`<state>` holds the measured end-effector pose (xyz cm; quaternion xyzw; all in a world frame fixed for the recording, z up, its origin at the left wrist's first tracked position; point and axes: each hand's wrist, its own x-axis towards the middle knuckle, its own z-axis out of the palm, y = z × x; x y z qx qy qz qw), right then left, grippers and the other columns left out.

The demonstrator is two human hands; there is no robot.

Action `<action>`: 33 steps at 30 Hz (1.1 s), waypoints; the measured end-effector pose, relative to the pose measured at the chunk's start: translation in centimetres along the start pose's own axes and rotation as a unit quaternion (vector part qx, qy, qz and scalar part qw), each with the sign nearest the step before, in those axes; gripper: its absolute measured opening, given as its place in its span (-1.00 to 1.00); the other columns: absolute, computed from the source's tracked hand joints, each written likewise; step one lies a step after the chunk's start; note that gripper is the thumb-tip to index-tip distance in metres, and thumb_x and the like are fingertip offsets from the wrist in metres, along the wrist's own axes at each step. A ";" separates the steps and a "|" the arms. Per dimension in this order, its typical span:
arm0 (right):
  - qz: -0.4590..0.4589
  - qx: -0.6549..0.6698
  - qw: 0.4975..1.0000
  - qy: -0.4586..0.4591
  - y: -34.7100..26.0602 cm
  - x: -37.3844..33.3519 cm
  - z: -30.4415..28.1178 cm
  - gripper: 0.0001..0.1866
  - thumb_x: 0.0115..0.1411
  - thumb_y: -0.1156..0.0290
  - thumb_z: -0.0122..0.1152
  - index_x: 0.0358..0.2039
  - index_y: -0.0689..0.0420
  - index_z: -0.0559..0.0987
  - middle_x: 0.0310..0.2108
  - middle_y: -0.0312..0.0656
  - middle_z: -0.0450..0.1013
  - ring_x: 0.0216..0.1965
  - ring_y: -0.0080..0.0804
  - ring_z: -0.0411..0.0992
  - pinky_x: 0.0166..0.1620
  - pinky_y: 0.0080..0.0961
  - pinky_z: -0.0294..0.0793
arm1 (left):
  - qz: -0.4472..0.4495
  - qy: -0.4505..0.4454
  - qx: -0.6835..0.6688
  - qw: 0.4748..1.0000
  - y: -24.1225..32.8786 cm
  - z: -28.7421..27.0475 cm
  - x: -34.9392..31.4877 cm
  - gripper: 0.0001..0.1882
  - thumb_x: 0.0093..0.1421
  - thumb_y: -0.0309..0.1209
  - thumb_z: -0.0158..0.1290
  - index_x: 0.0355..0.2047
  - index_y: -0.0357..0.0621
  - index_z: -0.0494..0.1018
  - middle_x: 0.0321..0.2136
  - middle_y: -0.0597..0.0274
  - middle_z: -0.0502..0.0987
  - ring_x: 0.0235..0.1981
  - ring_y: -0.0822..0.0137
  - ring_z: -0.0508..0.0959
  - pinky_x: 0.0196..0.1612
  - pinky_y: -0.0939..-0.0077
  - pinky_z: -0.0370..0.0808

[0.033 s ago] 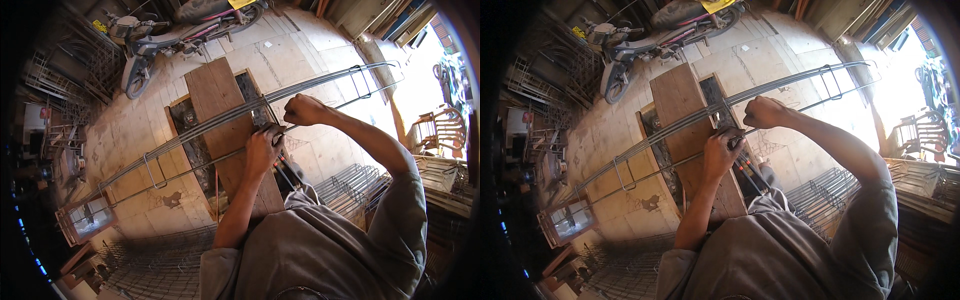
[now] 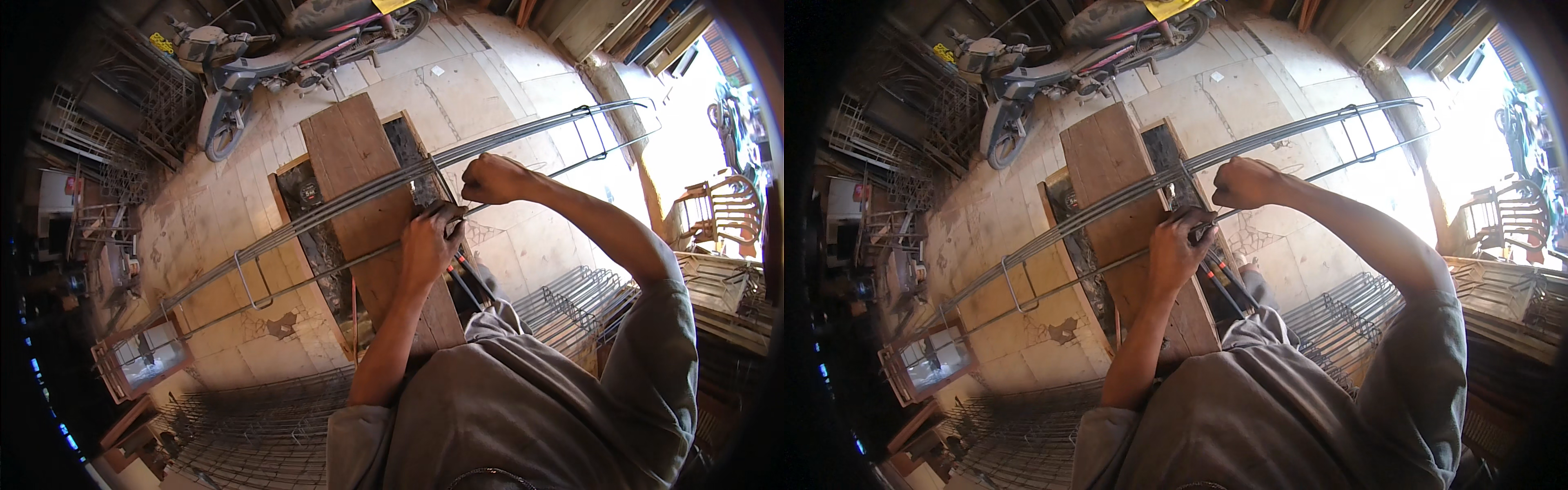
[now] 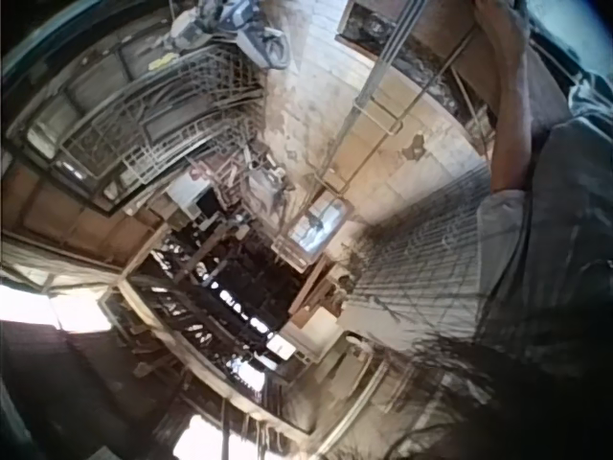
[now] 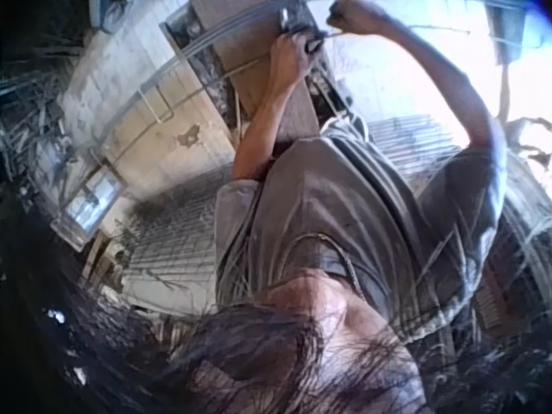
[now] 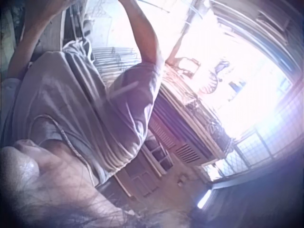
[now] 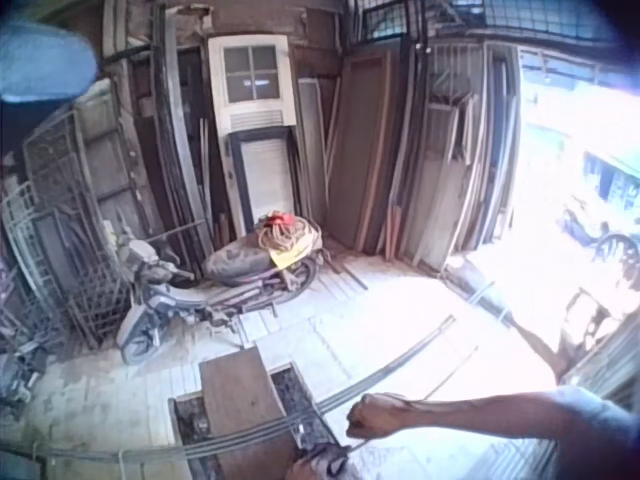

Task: The person assembles a metal frame by twisting wire around the intersections of metal rods with pliers. They move the frame along a wooden support, handling wire and securing several joints before tightening them with the tool.

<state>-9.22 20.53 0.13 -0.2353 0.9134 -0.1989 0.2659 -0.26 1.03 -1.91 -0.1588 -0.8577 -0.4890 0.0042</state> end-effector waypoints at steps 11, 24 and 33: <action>-0.108 0.075 0.988 -0.087 1.9 4.5 3.8 -0.64 0.10 0.21 0.22 -0.52 0.34 0.59 -0.56 0.13 0.50 -0.53 -0.11 0.50 -0.40 -0.20 0.48 | 0.015 -0.051 -0.002 0.999 0.1 -0.9 0.5 -0.85 0.11 -0.46 0.20 -0.29 -0.18 0.57 -0.31 0.07 0.61 -0.26 0.01 0.61 -0.17 0.22 0.51; -0.158 0.012 0.985 -0.064 1.6 4.2 3.5 -0.68 0.00 0.21 0.29 -0.46 0.25 0.55 -0.57 0.13 0.46 -0.45 0.11 0.49 -0.40 -0.10 0.48 | 0.047 -0.111 0.002 0.993 -0.4 -1.3 1.9 -0.86 0.13 -0.50 0.18 -0.26 -0.16 0.57 -0.33 0.07 0.61 -0.24 -0.01 0.59 -0.15 0.20 0.50; -0.074 0.133 0.986 0.071 0.7 -1.0 4.0 -0.57 0.23 0.09 0.11 -0.06 0.18 0.53 -0.19 0.10 0.54 -0.09 0.06 0.50 0.05 -0.08 0.45 | 0.075 -0.159 0.028 0.984 -0.5 -1.6 2.4 -0.85 0.10 -0.50 0.22 -0.28 -0.16 0.58 -0.33 0.08 0.62 -0.27 0.04 0.62 -0.26 0.24 0.54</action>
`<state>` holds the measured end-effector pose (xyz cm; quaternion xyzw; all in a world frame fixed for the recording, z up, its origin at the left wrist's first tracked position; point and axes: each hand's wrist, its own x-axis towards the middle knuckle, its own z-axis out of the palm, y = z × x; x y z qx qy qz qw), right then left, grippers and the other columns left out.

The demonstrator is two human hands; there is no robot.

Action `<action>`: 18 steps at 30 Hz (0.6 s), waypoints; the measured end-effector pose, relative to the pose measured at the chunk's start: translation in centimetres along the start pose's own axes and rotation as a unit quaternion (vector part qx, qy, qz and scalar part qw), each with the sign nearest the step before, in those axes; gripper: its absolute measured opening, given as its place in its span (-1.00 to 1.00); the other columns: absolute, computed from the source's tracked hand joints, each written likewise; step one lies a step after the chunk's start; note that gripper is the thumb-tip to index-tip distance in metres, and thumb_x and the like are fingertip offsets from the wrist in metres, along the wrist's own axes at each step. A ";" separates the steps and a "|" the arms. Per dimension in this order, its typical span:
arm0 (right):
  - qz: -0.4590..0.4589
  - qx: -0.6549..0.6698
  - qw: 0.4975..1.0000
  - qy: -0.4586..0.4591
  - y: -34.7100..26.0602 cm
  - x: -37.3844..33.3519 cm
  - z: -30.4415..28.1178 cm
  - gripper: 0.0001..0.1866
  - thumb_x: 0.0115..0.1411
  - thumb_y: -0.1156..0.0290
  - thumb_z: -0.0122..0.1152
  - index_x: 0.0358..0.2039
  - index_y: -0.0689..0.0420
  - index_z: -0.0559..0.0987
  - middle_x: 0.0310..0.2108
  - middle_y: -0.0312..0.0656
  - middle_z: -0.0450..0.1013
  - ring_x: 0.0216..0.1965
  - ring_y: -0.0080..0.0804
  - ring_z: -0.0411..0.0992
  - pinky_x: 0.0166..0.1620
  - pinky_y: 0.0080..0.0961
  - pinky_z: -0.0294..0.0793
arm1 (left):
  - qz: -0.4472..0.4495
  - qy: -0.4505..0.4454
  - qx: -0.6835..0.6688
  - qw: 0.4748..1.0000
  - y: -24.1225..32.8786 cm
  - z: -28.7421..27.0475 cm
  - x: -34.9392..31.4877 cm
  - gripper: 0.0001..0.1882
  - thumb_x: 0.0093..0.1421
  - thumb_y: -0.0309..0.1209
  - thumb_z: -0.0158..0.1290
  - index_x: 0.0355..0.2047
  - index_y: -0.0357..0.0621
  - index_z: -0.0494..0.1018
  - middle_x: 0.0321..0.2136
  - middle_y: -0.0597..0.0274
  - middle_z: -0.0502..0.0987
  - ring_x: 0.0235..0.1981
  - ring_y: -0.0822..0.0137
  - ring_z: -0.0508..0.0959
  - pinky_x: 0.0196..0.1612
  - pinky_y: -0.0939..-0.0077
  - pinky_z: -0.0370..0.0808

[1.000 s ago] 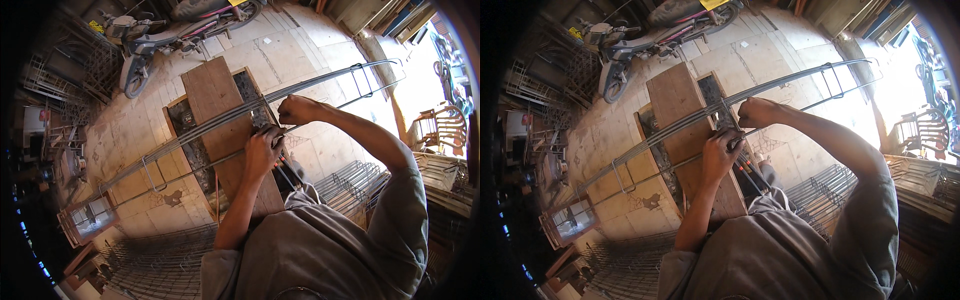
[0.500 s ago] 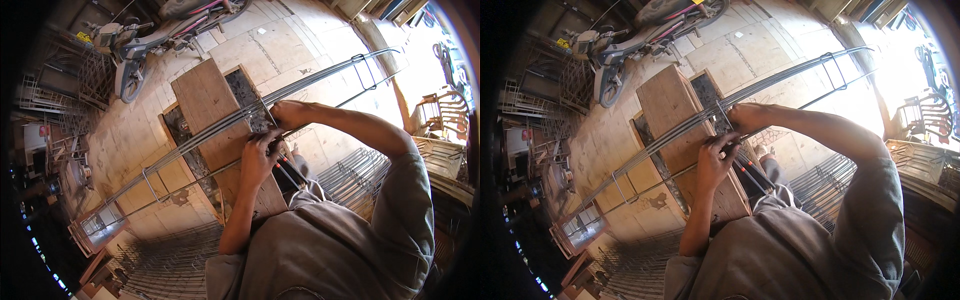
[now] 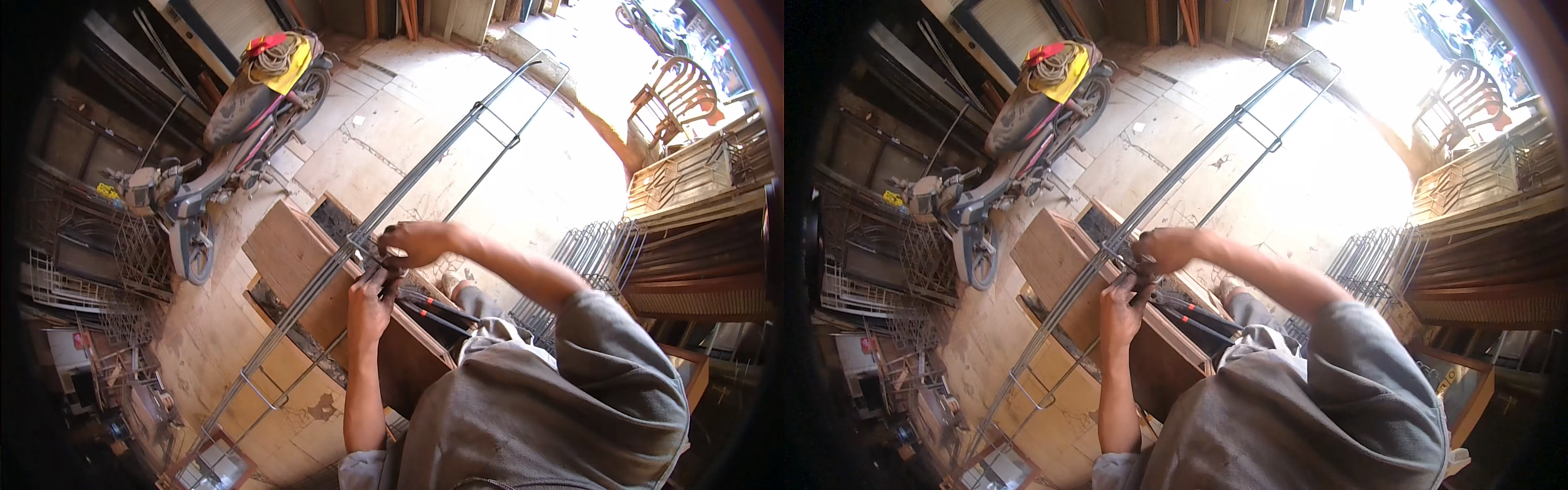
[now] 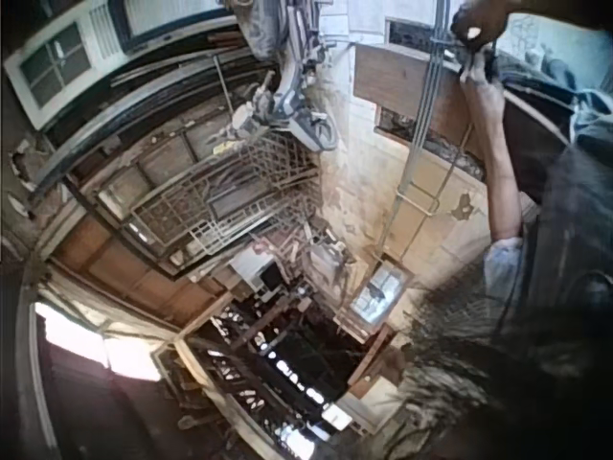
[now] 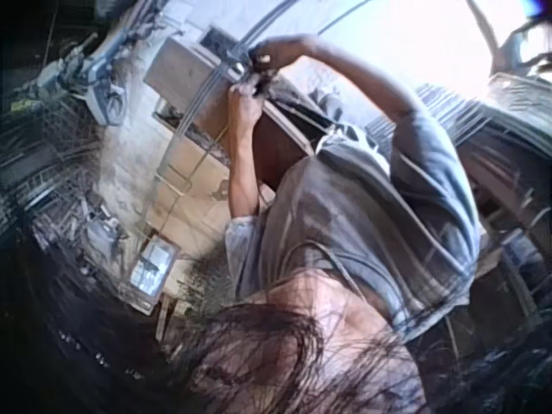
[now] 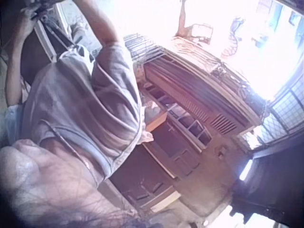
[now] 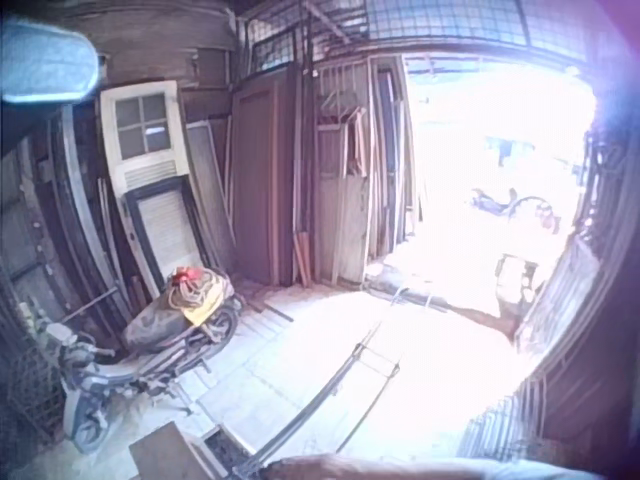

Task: The person assembles a metal frame by twisting wire around the intersections of metal rods with pliers. They move the frame along a wooden support, handling wire and securing several joints before tightening them with the tool.

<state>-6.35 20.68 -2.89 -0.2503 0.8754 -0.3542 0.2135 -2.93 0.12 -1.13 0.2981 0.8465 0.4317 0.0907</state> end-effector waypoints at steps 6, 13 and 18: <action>0.070 0.068 0.899 0.427 -6.3 -9.7 8.4 -0.76 0.17 0.47 0.17 -0.14 0.21 0.49 -0.08 0.03 0.42 0.02 -0.09 0.42 0.07 -0.22 0.44 | 0.026 0.011 0.006 1.000 -0.2 -0.3 -0.5 -0.83 0.13 -0.49 0.22 -0.24 -0.12 0.59 -0.33 0.12 0.62 -0.33 0.09 0.62 -0.40 0.36 0.50; 0.042 0.260 0.833 0.486 -2.2 -4.0 10.3 -0.63 0.28 0.56 0.04 0.10 0.19 0.48 0.15 -0.01 0.40 0.24 -0.14 0.30 0.26 -0.27 0.26 | -0.003 0.002 0.003 1.000 0.3 -0.9 -0.5 -0.80 0.11 -0.49 0.24 -0.22 -0.13 0.60 -0.30 0.09 0.63 -0.36 0.15 0.64 -0.35 0.38 0.52; 0.045 0.360 0.823 0.437 -2.9 -3.0 12.1 -0.69 0.30 0.44 0.06 0.03 0.20 0.51 0.02 -0.02 0.49 0.08 -0.20 0.40 0.11 -0.32 0.36 | -0.012 -0.007 0.007 1.000 0.6 -0.6 -0.1 -0.80 0.11 -0.48 0.23 -0.22 -0.14 0.60 -0.26 0.08 0.64 -0.21 0.10 0.64 -0.20 0.33 0.53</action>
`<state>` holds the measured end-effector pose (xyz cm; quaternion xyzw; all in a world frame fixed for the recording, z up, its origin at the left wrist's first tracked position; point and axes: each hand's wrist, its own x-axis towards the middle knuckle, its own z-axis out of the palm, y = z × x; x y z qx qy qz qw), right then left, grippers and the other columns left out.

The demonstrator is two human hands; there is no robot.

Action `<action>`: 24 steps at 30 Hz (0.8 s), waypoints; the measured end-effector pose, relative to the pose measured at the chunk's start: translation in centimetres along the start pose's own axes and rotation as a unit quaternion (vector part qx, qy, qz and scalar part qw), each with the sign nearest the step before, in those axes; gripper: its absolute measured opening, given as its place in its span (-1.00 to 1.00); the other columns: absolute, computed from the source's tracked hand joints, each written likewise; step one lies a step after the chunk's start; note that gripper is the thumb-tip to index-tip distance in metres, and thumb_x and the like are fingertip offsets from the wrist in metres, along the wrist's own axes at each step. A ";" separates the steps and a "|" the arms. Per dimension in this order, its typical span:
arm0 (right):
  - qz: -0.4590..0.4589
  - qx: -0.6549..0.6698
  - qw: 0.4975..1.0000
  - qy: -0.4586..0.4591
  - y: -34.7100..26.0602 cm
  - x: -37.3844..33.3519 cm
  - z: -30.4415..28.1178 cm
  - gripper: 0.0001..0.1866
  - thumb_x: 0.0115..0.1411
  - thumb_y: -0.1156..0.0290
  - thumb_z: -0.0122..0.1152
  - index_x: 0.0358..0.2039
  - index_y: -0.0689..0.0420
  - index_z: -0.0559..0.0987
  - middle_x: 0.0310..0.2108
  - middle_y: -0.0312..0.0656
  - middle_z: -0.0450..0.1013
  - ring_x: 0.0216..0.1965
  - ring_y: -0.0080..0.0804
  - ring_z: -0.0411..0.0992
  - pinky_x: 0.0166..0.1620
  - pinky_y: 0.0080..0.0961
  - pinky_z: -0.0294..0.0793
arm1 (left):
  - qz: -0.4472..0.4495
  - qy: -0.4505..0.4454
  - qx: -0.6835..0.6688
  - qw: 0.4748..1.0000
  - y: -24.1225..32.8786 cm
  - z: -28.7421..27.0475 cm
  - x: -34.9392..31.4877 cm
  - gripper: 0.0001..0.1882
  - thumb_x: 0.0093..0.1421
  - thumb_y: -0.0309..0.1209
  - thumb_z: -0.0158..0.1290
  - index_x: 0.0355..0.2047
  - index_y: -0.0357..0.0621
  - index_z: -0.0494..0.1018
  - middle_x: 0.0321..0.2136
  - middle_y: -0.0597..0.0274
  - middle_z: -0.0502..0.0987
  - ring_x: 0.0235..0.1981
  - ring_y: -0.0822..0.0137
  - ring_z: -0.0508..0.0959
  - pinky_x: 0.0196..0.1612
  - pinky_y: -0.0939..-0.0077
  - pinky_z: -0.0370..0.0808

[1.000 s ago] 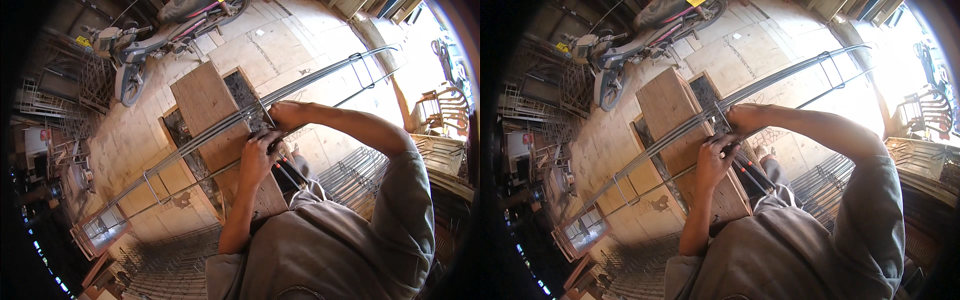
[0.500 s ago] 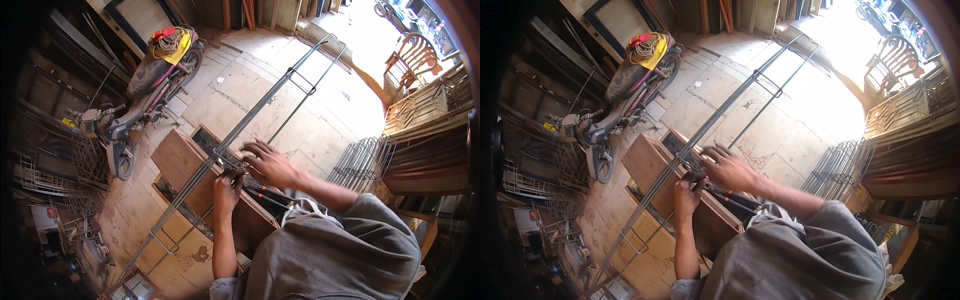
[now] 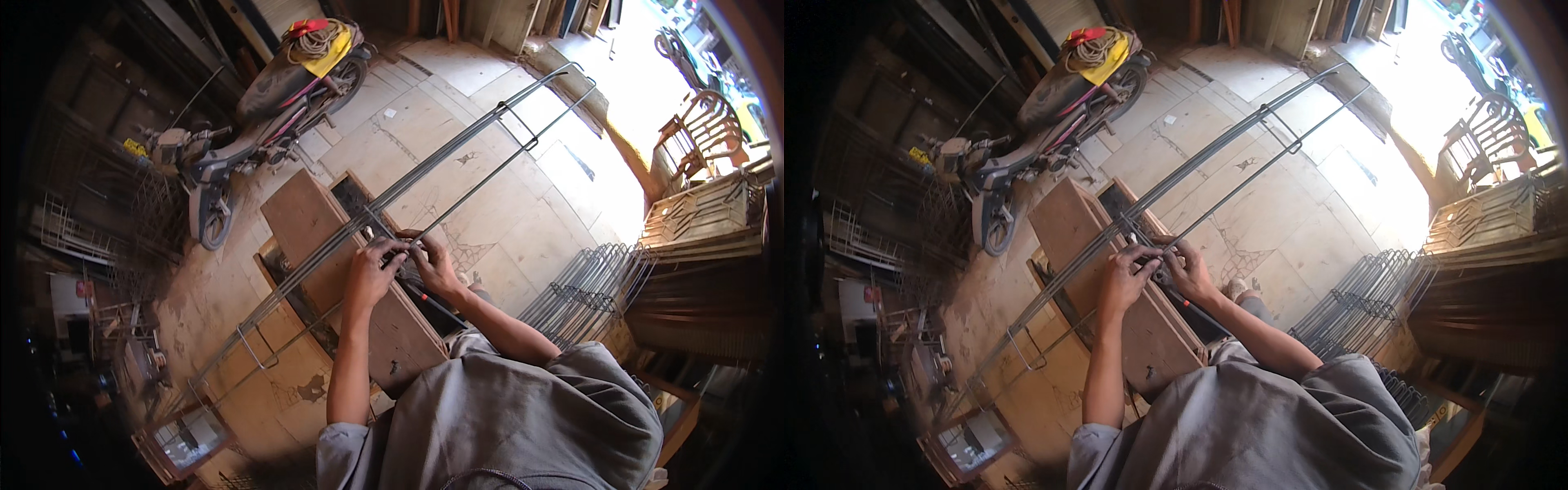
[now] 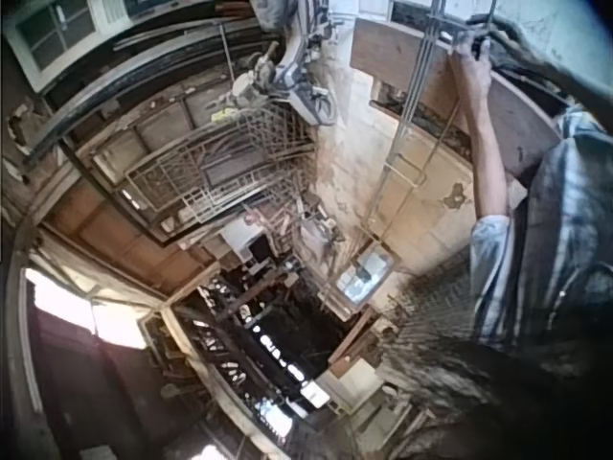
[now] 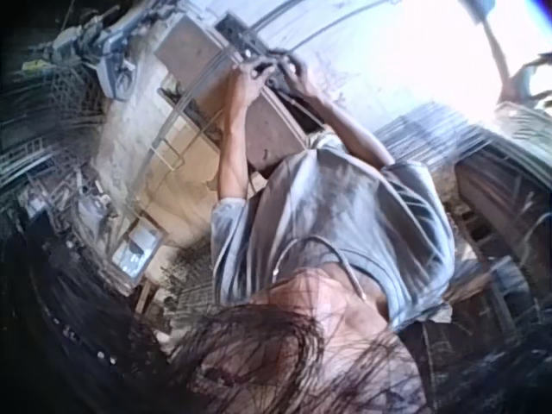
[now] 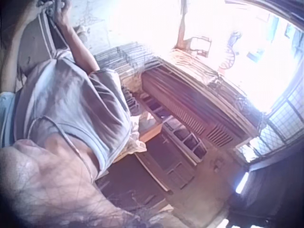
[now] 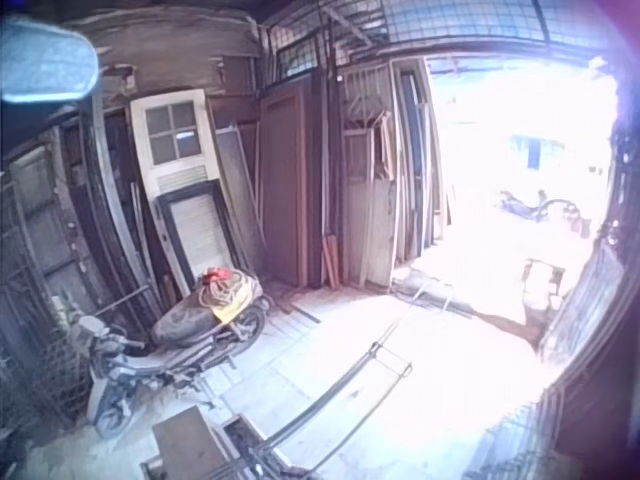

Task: The person assembles a metal frame by twisting wire around the intersections of metal rods with pliers. They move the frame along a wooden support, handling wire and securing several joints before tightening them with the tool.

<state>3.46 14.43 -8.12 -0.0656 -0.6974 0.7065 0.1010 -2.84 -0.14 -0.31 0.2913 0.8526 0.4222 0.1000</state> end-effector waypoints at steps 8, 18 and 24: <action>0.003 -0.093 0.996 0.015 1.6 -0.7 -0.2 -0.85 0.28 0.39 0.16 -0.26 0.21 0.55 -0.35 -0.10 0.48 -0.24 -0.26 0.41 -0.17 -0.37 0.36 | -0.016 -0.005 -0.041 0.999 -0.4 -0.5 -0.4 -0.76 0.14 -0.37 0.23 -0.17 -0.08 0.59 -0.26 0.14 0.65 -0.18 0.13 0.65 -0.17 0.33 0.52; -0.234 -0.319 0.910 0.122 0.9 -1.4 0.9 -0.87 0.12 0.58 0.26 -0.29 0.19 0.55 -0.28 -0.07 0.52 -0.08 -0.01 0.44 -0.03 -0.24 0.40 | -0.065 0.144 0.029 0.987 0.0 2.7 -2.6 -0.74 0.11 -0.42 0.22 -0.18 -0.15 0.50 -0.37 0.01 0.63 -0.29 -0.06 0.60 -0.18 0.15 0.52; -0.121 -0.208 0.966 0.091 1.3 -1.4 0.9 -0.87 0.13 0.64 0.21 -0.28 0.23 0.54 -0.27 -0.03 0.50 -0.17 0.04 0.48 -0.17 -0.20 0.47 | -0.071 0.146 0.041 0.986 -0.3 2.6 -2.3 -0.81 0.12 -0.38 0.24 -0.25 -0.10 0.55 -0.42 0.10 0.64 -0.31 0.01 0.60 -0.17 0.21 0.50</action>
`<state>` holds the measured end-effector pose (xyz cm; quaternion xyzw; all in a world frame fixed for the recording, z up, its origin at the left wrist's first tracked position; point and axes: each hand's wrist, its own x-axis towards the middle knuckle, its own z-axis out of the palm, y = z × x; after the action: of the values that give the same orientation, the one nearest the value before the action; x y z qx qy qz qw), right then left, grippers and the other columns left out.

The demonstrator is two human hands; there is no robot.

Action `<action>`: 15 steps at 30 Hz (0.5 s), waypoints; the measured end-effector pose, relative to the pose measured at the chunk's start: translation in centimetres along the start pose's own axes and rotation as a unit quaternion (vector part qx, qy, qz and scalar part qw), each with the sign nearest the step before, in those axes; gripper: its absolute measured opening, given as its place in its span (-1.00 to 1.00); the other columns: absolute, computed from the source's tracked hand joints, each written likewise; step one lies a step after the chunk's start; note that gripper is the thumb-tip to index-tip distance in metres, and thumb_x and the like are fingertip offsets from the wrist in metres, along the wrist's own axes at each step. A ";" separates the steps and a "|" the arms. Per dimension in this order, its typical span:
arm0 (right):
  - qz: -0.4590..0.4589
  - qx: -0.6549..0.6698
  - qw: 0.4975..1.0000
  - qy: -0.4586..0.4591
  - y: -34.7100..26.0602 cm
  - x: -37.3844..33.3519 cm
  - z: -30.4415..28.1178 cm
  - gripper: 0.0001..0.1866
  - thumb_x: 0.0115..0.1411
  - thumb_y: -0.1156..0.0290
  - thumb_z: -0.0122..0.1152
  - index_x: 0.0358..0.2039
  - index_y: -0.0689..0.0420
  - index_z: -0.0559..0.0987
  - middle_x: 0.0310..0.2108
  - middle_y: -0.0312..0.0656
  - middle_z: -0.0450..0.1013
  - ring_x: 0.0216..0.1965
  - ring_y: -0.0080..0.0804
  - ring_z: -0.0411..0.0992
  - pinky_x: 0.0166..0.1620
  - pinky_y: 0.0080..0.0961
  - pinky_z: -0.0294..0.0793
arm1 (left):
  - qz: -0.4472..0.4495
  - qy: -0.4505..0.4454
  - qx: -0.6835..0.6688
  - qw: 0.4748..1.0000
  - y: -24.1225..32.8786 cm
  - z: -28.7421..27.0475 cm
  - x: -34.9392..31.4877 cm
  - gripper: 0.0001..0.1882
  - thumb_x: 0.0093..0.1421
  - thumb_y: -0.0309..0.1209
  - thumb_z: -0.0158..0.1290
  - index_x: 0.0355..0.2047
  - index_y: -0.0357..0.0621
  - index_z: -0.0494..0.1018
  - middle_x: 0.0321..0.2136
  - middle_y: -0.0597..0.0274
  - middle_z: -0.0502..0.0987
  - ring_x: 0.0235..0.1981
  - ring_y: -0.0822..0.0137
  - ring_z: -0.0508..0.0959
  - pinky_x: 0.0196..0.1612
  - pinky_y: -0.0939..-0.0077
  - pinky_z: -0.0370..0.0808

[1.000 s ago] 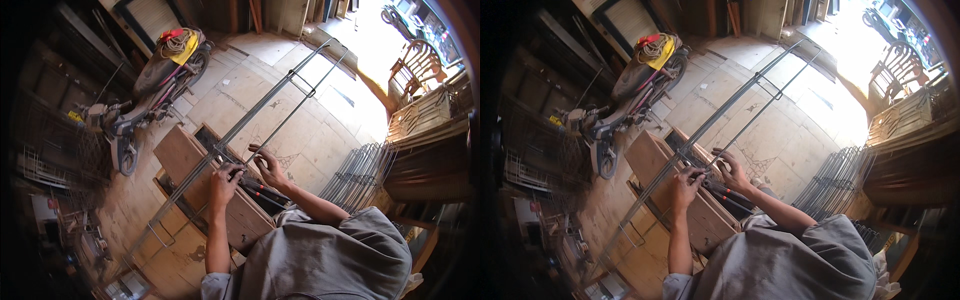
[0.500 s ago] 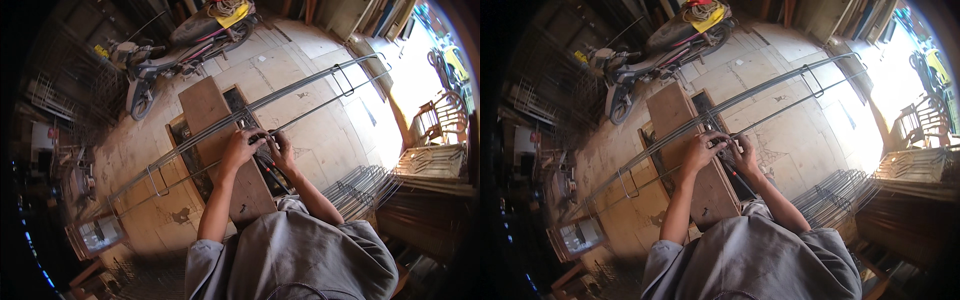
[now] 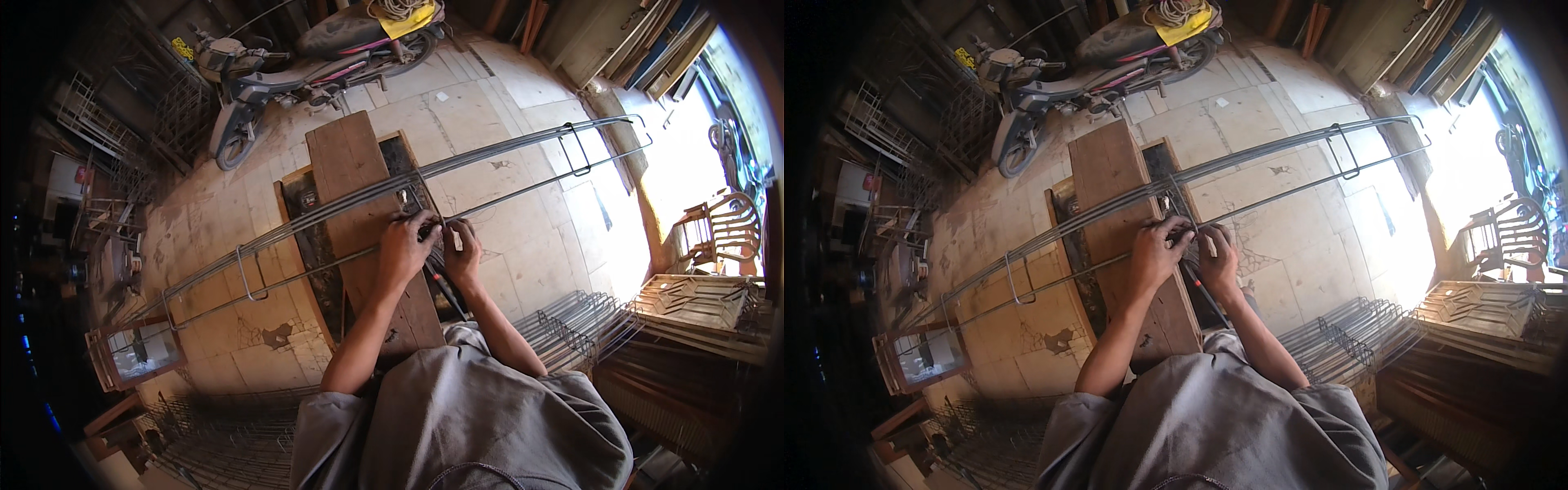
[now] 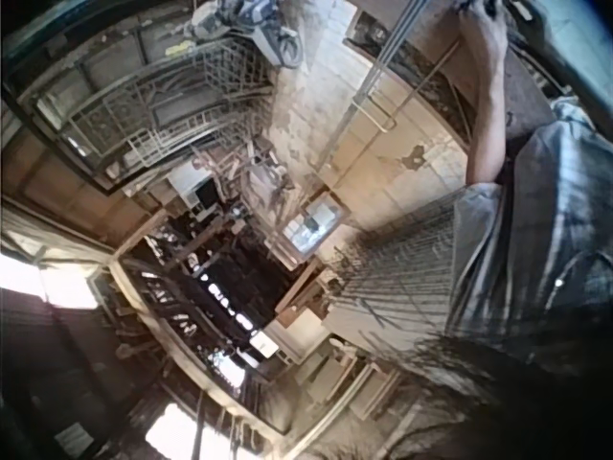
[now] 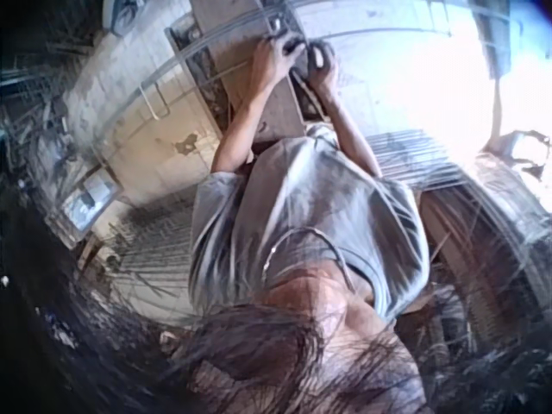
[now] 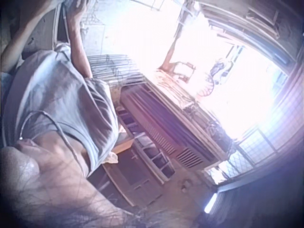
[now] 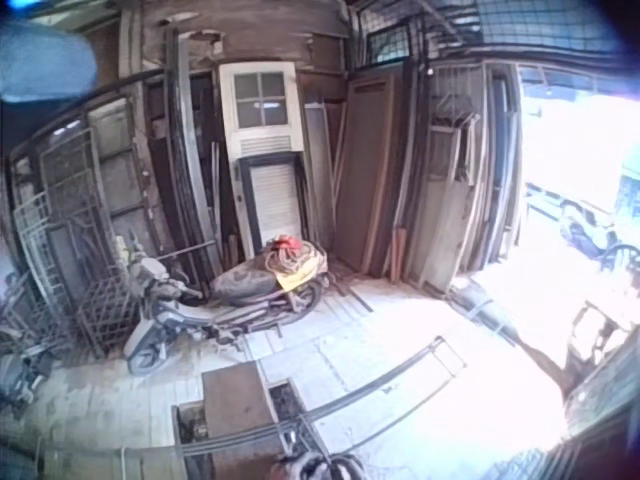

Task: The person assembles a metal frame by twisting wire around the intersections of metal rods with pliers. They move the frame along a wooden support, handling wire and securing several joints before tightening them with the tool.

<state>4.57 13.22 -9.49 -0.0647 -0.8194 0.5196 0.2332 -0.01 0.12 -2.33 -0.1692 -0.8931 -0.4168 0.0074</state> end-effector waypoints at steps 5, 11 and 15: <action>-0.027 -0.001 1.000 0.009 0.3 0.2 0.3 -0.88 0.12 0.63 0.21 -0.30 0.21 0.54 -0.27 -0.05 0.49 -0.20 -0.01 0.47 -0.16 -0.20 0.43 | -0.016 0.000 0.001 1.000 0.4 -0.1 0.0 -0.83 0.12 -0.37 0.24 -0.28 -0.09 0.54 -0.42 0.10 0.64 -0.33 0.04 0.61 -0.17 0.23 0.49; -0.073 -0.108 0.991 0.004 0.2 0.1 0.1 -0.85 0.11 0.60 0.21 -0.28 0.13 0.54 -0.28 -0.11 0.49 -0.15 -0.13 0.43 -0.04 -0.17 0.29 | 0.008 -0.007 0.003 1.000 0.3 0.0 0.1 -0.82 0.10 -0.41 0.24 -0.28 -0.07 0.53 -0.41 0.13 0.65 -0.33 0.07 0.61 -0.16 0.25 0.49; -0.047 -0.116 0.992 -0.031 -0.3 -0.5 -0.5 -0.83 0.13 0.55 0.19 -0.23 0.09 0.56 -0.28 -0.14 0.49 -0.16 -0.13 0.44 -0.07 -0.15 0.25 | 0.040 0.000 -0.017 0.999 -0.3 0.1 0.3 -0.79 0.08 -0.44 0.25 -0.26 -0.06 0.52 -0.39 0.14 0.66 -0.31 0.09 0.63 -0.15 0.28 0.50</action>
<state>5.29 13.33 -9.23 -0.0369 -0.8831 0.4112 0.2229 -0.39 0.10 -2.59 -0.2053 -0.8784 -0.4311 0.0211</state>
